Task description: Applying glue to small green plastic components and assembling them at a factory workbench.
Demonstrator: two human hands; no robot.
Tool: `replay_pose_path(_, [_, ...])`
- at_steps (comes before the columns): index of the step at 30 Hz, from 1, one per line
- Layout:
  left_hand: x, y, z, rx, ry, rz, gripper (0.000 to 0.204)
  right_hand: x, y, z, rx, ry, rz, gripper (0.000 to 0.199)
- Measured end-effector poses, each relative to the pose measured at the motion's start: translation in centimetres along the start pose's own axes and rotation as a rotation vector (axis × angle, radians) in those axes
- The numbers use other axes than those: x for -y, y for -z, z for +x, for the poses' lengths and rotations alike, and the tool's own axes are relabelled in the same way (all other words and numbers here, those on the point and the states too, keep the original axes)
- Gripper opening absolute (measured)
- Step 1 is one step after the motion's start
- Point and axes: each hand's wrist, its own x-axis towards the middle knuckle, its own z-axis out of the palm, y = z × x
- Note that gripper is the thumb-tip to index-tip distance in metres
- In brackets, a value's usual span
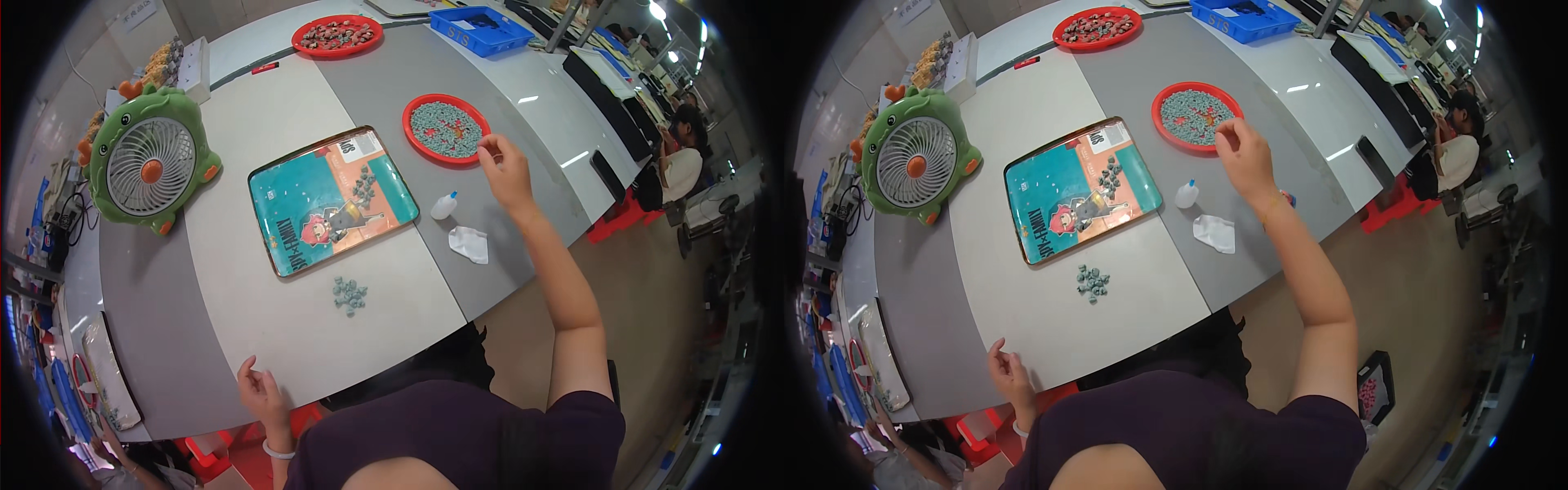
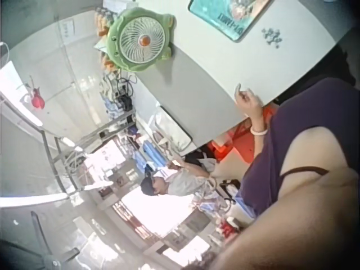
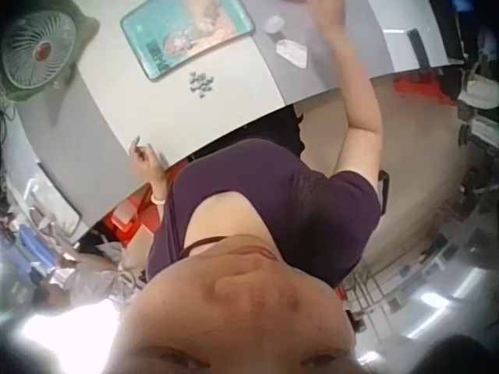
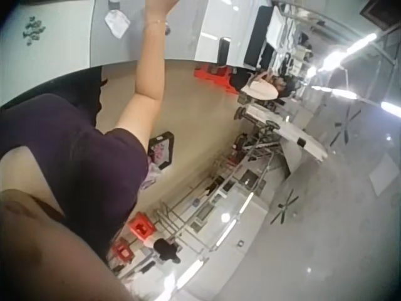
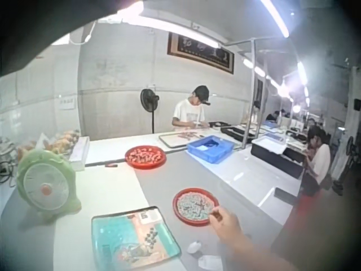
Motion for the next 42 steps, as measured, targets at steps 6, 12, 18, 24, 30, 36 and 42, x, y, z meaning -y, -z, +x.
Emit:
replay_pose_path(6, [1.4, -2.5, -1.8, -0.025, -0.025, 0.358, 0.027, -12.6, -7.2, 11.0, -0.017, 0.330, -0.406, 0.022])
replay_pose_path(12, [0.8, -3.3, -1.6, -0.084, -0.052, 0.416, 0.022, -11.6, -12.0, 14.3, 0.284, 0.118, -0.306, 0.018])
replay_pose_path(18, [1.0, -3.1, -1.4, -0.050, -0.061, 0.441, 0.018, -8.8, -8.4, 10.6, 0.701, 0.279, -0.163, 0.009])
replay_pose_path(24, [0.9, -3.1, -1.1, -0.023, -0.032, 0.423, 0.017, -12.0, -4.3, 9.7, 0.415, 0.279, -0.213, 0.017])
replay_pose_path(30, [1.1, -3.3, -1.0, -0.027, 0.000, 0.383, 0.016, -10.6, -4.9, 8.4, 0.432, 0.296, -0.437, 0.052])
replay_pose_path(36, [1.3, -3.2, -1.1, -0.032, 0.022, 0.379, 0.014, -11.6, -6.0, 8.5, 0.401, 0.429, -0.639, 0.060])
replay_pose_path(42, [0.8, -3.4, -1.0, -0.017, -0.027, 0.412, 0.011, -11.3, -6.7, 10.4, 0.591, 0.430, -0.509, 0.041])
